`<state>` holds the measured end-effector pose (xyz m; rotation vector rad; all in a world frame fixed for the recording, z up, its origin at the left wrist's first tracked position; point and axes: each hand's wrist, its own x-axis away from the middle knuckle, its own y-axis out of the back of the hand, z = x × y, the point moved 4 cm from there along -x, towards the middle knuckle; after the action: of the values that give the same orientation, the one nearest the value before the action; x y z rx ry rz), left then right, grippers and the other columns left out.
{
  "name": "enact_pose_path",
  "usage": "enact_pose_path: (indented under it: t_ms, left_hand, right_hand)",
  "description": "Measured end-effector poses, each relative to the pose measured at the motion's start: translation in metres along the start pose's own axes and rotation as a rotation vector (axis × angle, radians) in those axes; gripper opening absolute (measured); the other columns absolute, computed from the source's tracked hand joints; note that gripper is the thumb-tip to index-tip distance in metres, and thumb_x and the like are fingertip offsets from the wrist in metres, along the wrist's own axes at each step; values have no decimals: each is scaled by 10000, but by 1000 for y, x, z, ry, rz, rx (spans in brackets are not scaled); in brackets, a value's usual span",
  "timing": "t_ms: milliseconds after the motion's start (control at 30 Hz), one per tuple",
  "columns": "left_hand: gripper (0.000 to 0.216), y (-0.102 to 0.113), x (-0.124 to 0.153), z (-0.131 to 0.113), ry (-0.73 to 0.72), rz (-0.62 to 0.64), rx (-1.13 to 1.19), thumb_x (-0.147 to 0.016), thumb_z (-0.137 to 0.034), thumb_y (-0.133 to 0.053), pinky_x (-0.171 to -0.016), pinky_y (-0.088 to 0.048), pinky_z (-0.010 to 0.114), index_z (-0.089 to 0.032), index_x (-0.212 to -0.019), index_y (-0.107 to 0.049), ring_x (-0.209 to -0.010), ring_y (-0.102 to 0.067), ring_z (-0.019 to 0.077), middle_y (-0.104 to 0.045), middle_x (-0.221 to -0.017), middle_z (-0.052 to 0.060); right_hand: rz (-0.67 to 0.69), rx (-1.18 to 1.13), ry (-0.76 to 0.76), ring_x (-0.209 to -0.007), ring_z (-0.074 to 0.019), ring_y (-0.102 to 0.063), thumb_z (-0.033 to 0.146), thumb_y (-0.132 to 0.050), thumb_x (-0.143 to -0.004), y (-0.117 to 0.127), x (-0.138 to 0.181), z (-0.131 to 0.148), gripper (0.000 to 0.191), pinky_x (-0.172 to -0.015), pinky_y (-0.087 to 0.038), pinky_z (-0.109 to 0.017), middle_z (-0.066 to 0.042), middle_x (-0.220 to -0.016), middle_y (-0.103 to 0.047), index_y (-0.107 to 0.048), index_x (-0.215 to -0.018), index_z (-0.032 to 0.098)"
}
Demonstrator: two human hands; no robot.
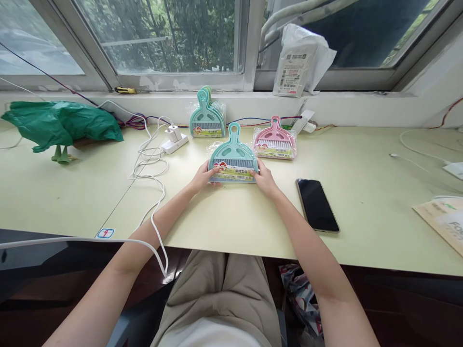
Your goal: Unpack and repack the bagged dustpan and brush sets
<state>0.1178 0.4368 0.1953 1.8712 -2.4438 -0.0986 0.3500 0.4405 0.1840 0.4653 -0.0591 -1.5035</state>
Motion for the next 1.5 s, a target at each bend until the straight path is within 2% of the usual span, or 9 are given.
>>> enact_pose_path:
  t_ms: [133,367,567,800,1100,1300,1433,1500]
  left_hand:
    - [376,1,-2,3,-15,-2,-14,-848,-362,-568,-418,-431,222,-164,-1151,-466,-477,-622,133,-697,-962,86]
    - [373,1,-2,6,-29,-19,-42,-853,-391,-585,-446,-464,240,-174,-1135,-475,-493,-633,148,-700,-861,59]
    - [376,0,-4,10,-36,-32,-80,-865,-403,-564,-419,-420,222,-182,-1145,-445,-449,-598,118,-691,-860,46]
    - [314,1,-3,8,-11,-61,-133,-873,-356,-549,-361,-309,185,-184,-1120,-458,-364,-496,48,-673,-920,47]
    - [328,1,0,5,-31,-33,-237,-901,-370,-483,-359,-325,204,-180,-1164,-441,-353,-446,40,-662,-967,57]
    - [432,-4,6,2,-57,-23,-360,-901,-520,-452,-466,-443,224,-185,-1174,-471,-413,-485,41,-640,-1063,70]
    - [539,-3,4,5,-51,-49,-350,-919,-506,-400,-434,-414,198,-211,-1368,-352,-524,-541,62,-591,-1155,95]
    - [560,1,1,7,-61,-74,-361,-910,-477,-426,-421,-407,194,-209,-1393,-339,-611,-563,83,-555,-1205,109]
  right_hand:
    - [-9,65,10,-1020,-239,-584,292,-554,-798,1,-1,-2,577,-908,-472,-418,-90,-1198,-634,-467,-1360,192]
    - [-25,114,67,-1133,-254,-549,264,-542,-803,2,-2,-4,612,-975,-438,-413,-84,-1217,-631,-438,-1401,185]
    - [-11,105,65,-1114,-245,-558,256,-537,-803,1,-2,-5,618,-976,-438,-416,-83,-1246,-613,-426,-1407,184]
    - [-11,115,55,-1083,-243,-573,257,-541,-804,-1,-3,-12,579,-954,-458,-407,-89,-1145,-651,-453,-1369,168]
    - [-24,102,42,-1087,-252,-587,239,-548,-788,0,-7,-17,542,-948,-467,-418,-97,-1166,-648,-496,-1324,177]
    - [-67,151,57,-1118,-252,-577,237,-543,-776,11,-9,-15,571,-948,-464,-409,-105,-1269,-608,-489,-1342,184]
    - [-143,297,23,-1087,-276,-590,232,-535,-775,28,-13,-19,565,-971,-433,-442,-135,-1221,-634,-497,-1334,163]
    - [-219,385,-42,-1067,-301,-593,237,-530,-779,41,-15,-25,564,-947,-439,-458,-167,-1186,-642,-497,-1333,139]
